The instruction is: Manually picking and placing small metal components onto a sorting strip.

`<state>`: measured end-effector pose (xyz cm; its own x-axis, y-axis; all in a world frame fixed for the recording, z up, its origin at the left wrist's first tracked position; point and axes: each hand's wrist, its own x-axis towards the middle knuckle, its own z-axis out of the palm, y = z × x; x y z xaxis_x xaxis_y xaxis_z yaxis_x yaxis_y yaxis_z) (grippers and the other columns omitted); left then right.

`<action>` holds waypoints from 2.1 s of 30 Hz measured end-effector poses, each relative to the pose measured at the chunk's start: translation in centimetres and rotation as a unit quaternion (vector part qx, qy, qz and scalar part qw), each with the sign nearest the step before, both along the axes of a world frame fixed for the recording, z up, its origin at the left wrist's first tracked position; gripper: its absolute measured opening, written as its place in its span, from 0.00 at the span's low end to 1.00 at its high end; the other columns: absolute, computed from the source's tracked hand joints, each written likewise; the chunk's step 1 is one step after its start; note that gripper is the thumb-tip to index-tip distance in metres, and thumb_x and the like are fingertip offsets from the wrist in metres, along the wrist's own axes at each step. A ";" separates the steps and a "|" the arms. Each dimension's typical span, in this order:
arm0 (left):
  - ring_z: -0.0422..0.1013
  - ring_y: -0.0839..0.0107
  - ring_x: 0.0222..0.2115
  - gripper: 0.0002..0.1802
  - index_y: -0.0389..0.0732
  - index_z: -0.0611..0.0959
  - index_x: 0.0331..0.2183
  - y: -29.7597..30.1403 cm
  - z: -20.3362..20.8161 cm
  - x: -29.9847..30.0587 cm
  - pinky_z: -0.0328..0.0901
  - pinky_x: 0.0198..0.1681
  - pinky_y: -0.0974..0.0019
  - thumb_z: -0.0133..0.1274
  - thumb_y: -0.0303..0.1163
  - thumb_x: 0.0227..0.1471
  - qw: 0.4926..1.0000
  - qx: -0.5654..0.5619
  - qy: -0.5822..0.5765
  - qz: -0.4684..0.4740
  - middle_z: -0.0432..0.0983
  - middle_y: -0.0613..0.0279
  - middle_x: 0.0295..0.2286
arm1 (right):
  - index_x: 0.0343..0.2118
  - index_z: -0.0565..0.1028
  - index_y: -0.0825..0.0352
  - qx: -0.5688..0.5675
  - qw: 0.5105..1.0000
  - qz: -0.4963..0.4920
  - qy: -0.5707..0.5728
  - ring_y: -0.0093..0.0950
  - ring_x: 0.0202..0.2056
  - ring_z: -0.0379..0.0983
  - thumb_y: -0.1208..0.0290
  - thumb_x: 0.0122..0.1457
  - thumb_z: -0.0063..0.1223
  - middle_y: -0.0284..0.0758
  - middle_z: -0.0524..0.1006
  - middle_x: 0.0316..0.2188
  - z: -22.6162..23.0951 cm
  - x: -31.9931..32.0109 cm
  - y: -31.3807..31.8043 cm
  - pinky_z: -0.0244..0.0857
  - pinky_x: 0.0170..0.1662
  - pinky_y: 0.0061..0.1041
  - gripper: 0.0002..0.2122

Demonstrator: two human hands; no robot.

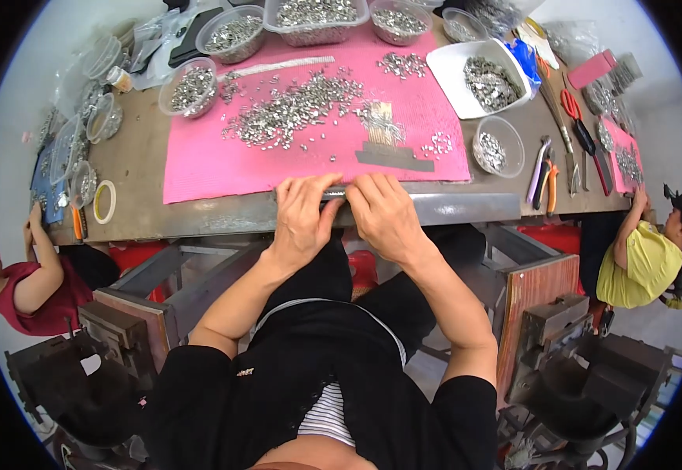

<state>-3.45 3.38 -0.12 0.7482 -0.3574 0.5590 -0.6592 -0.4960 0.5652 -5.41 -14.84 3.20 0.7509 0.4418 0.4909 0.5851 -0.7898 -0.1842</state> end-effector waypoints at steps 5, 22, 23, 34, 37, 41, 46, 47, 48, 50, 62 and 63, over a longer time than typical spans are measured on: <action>0.74 0.54 0.42 0.23 0.37 0.79 0.51 1.6 1.4 1.3 0.63 0.52 0.53 0.60 0.21 0.51 0.998 -0.029 0.035 -0.053 0.79 0.52 0.42 | 0.37 0.80 0.68 0.039 0.999 0.008 -0.018 0.37 0.36 0.74 0.80 0.52 0.62 0.37 0.78 0.36 0.5 0.0 -0.4 0.66 0.43 0.35 0.09; 0.75 0.53 0.36 0.09 0.39 0.87 0.38 7.5 -0.1 20.0 0.69 0.43 0.53 0.57 0.26 0.55 0.996 0.042 -0.047 0.060 0.80 0.53 0.32 | 0.39 0.83 0.66 0.074 0.981 -0.169 0.062 0.42 0.42 0.74 0.73 0.58 0.58 0.42 0.77 0.34 -3.1 17.7 -3.9 0.69 0.47 0.40 0.08; 0.75 0.53 0.36 0.09 0.40 0.88 0.38 7.4 -0.3 20.1 0.68 0.43 0.53 0.58 0.27 0.55 0.997 0.034 -0.043 0.062 0.79 0.54 0.31 | 0.36 0.82 0.66 0.073 0.980 -0.173 0.062 0.41 0.42 0.74 0.73 0.57 0.58 0.41 0.76 0.33 -3.0 17.7 -3.9 0.69 0.47 0.40 0.06; 0.73 0.55 0.36 0.06 0.41 0.88 0.32 6.9 -0.9 19.9 0.66 0.41 0.52 0.61 0.32 0.53 0.989 0.091 -0.042 0.109 0.78 0.56 0.30 | 0.32 0.81 0.68 0.074 0.983 -0.156 0.060 0.46 0.42 0.75 0.73 0.56 0.59 0.45 0.78 0.34 -3.0 18.2 -4.5 0.68 0.48 0.43 0.05; 0.72 0.57 0.36 0.05 0.41 0.85 0.33 6.9 -1.6 20.1 0.64 0.42 0.54 0.61 0.32 0.54 0.987 0.086 -0.079 0.112 0.78 0.58 0.31 | 0.32 0.82 0.69 0.088 0.985 -0.141 0.056 0.46 0.41 0.75 0.73 0.56 0.59 0.45 0.78 0.33 -3.0 18.1 -4.6 0.68 0.48 0.43 0.05; 0.72 0.58 0.37 0.04 0.44 0.85 0.32 6.8 -1.4 20.2 0.62 0.42 0.54 0.61 0.32 0.53 0.990 0.081 -0.068 0.093 0.76 0.61 0.31 | 0.33 0.82 0.69 0.096 0.987 -0.127 0.035 0.46 0.40 0.75 0.74 0.56 0.58 0.45 0.78 0.32 -2.9 17.8 -5.0 0.69 0.47 0.43 0.05; 0.72 0.60 0.37 0.04 0.47 0.88 0.32 6.9 -1.0 20.0 0.61 0.42 0.56 0.62 0.34 0.53 0.991 0.089 -0.057 0.088 0.76 0.62 0.30 | 0.33 0.83 0.68 0.168 0.971 -0.168 0.014 0.45 0.39 0.76 0.76 0.56 0.57 0.45 0.79 0.33 -2.3 18.5 -7.8 0.70 0.46 0.41 0.05; 0.72 0.60 0.37 0.05 0.46 0.88 0.33 6.8 -1.0 20.0 0.62 0.42 0.56 0.62 0.34 0.53 0.990 0.093 -0.053 0.095 0.76 0.62 0.30 | 0.32 0.83 0.67 0.149 0.964 -0.221 0.013 0.45 0.39 0.76 0.75 0.55 0.58 0.45 0.80 0.33 -2.1 19.1 -8.8 0.70 0.46 0.42 0.05; 0.72 0.61 0.37 0.06 0.45 0.88 0.34 6.7 -1.0 20.0 0.62 0.42 0.56 0.62 0.34 0.54 0.989 0.098 -0.048 0.103 0.77 0.61 0.30 | 0.32 0.83 0.67 0.148 0.963 -0.223 0.013 0.45 0.39 0.76 0.75 0.55 0.58 0.45 0.80 0.33 -2.1 19.2 -9.6 0.70 0.46 0.42 0.05; 0.72 0.60 0.36 0.06 0.43 0.87 0.34 6.8 -1.4 20.1 0.62 0.42 0.56 0.61 0.33 0.55 0.989 0.091 -0.054 0.104 0.77 0.61 0.30 | 0.32 0.83 0.67 0.097 0.945 -0.309 0.045 0.46 0.39 0.76 0.73 0.55 0.59 0.46 0.80 0.33 -2.2 19.3 -10.5 0.71 0.45 0.44 0.05; 0.72 0.61 0.33 0.03 0.41 0.81 0.30 7.9 3.4 10.9 0.60 0.46 0.56 0.60 0.28 0.52 0.995 0.096 -0.023 -0.011 0.76 0.61 0.28 | 0.32 0.83 0.68 0.115 0.946 -0.293 0.081 0.49 0.39 0.79 0.69 0.55 0.57 0.49 0.81 0.36 -3.6 20.4 -12.0 0.72 0.45 0.45 0.08; 0.71 0.61 0.34 0.04 0.41 0.81 0.29 8.1 3.3 9.8 0.60 0.47 0.56 0.60 0.28 0.52 0.994 0.104 -0.009 -0.025 0.75 0.62 0.28 | 0.32 0.83 0.69 0.121 0.945 -0.287 0.101 0.49 0.39 0.79 0.70 0.55 0.57 0.49 0.81 0.36 -3.3 20.4 -11.8 0.72 0.46 0.45 0.08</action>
